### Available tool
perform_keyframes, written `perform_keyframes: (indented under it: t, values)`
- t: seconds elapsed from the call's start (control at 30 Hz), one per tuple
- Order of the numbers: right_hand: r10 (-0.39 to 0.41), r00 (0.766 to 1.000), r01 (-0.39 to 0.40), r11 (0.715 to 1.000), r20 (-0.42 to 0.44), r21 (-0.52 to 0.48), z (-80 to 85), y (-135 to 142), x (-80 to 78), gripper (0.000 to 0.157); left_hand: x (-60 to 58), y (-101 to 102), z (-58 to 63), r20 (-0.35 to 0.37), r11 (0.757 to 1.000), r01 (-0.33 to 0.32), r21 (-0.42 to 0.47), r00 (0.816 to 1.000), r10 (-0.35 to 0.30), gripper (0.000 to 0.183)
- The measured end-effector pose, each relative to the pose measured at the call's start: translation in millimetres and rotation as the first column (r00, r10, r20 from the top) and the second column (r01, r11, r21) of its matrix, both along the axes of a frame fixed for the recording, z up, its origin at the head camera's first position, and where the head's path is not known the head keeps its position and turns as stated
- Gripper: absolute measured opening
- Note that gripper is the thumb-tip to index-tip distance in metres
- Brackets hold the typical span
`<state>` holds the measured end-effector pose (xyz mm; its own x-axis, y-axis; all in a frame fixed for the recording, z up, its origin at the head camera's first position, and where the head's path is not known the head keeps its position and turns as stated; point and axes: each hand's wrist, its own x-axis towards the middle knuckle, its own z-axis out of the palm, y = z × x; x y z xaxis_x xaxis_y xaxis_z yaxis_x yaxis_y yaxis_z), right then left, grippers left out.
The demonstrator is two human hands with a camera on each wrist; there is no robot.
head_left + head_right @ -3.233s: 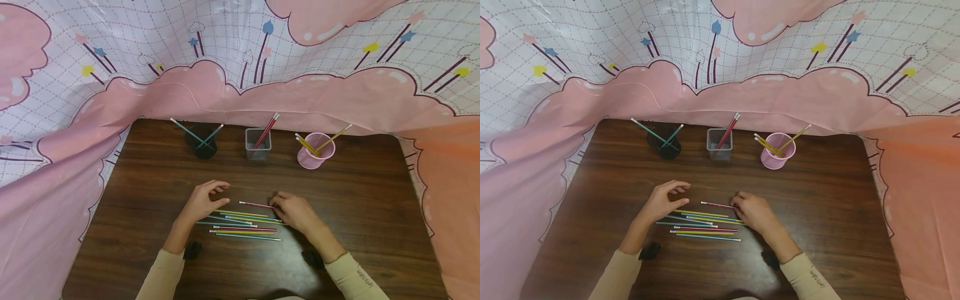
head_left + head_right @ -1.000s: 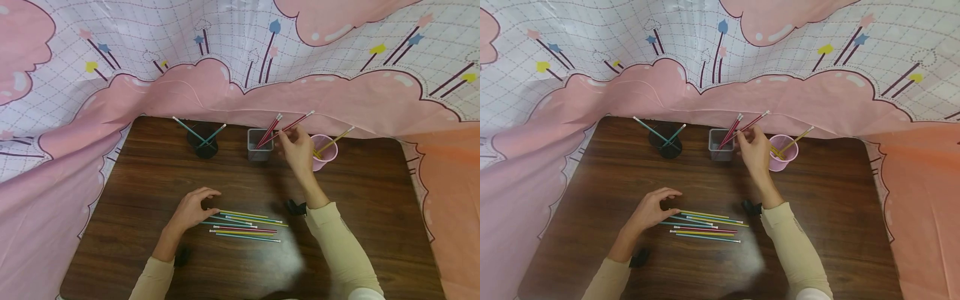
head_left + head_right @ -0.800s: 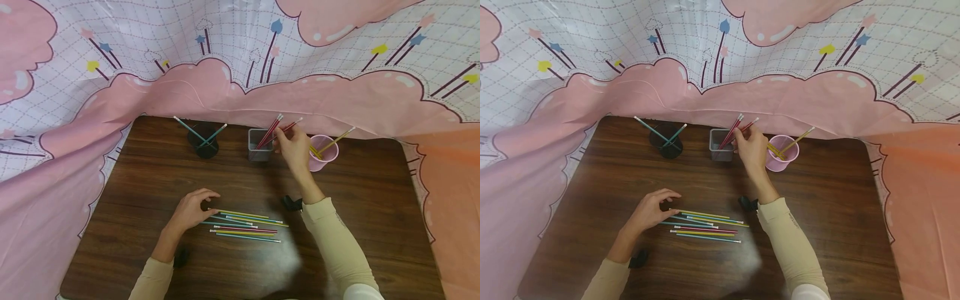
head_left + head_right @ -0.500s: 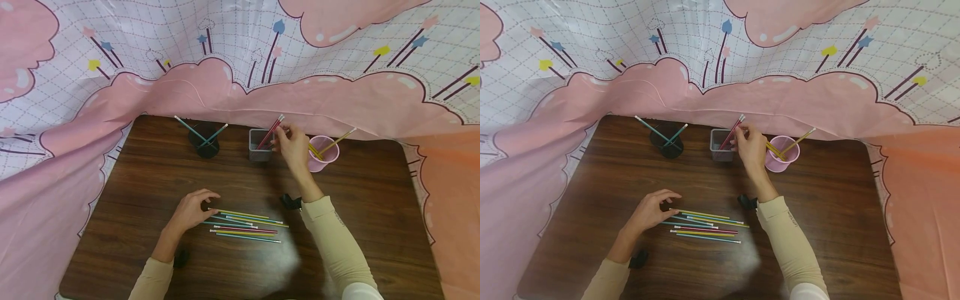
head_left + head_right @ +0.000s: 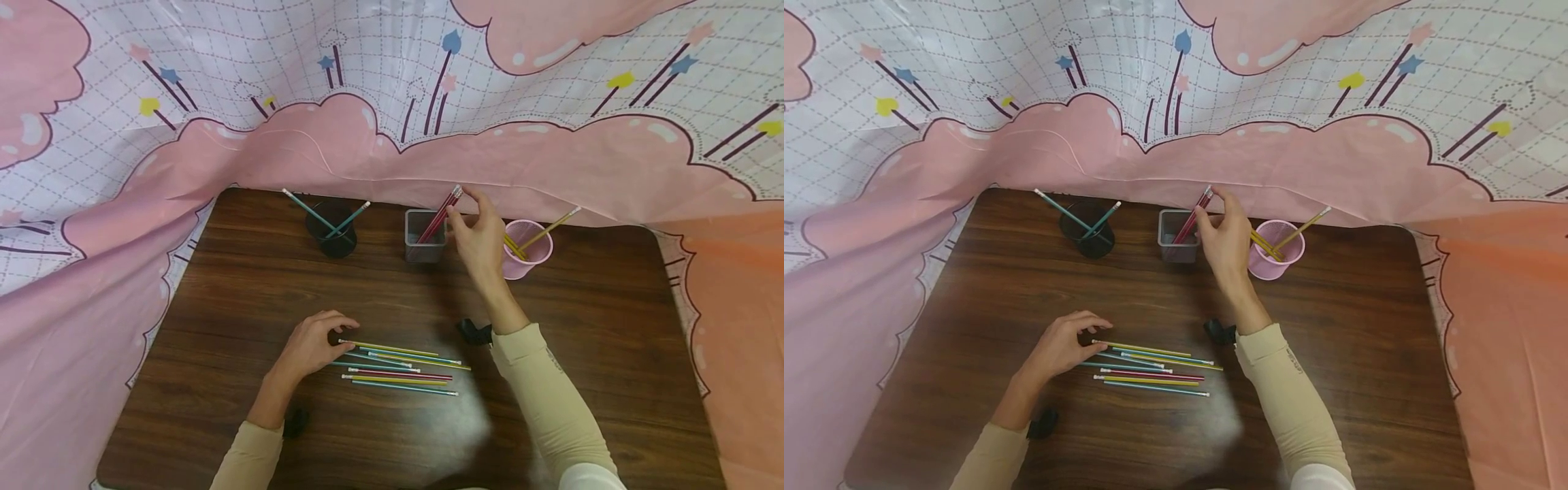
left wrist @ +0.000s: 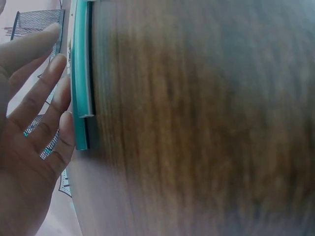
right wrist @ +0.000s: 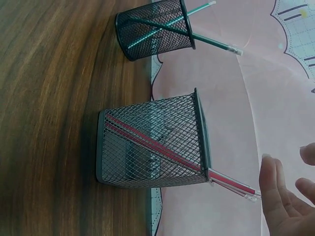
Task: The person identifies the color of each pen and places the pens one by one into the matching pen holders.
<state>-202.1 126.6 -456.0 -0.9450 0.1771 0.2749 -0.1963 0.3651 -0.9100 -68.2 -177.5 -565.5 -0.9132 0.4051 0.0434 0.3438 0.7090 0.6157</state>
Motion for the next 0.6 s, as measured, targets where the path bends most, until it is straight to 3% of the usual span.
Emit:
perform_keyframes:
  t: [0.2, 0.4, 0.6]
  values:
    - [0.01, 0.998, -0.009, 1.0, -0.064, 0.015, -0.5, 2.4, 5.1, 0.042, -0.7, -0.1, -3.0, -0.032, 1.0, 0.019, -0.019, 0.999, -0.02, 0.036]
    - [0.037, 0.994, -0.032, 0.999, -0.106, 0.044, -2.5, 4.7, 13.9, 0.041, -2.3, 0.8, -4.0, -0.052, 0.995, 0.014, -0.1, 0.998, -0.019, 0.032]
    - [0.039, 0.992, -0.032, 0.998, -0.123, 0.057, 15.9, 0.0, 29.9, 0.041, -1.1, 2.5, -4.0, -0.035, 0.993, -0.01, -0.12, 0.999, 0.006, 0.03]
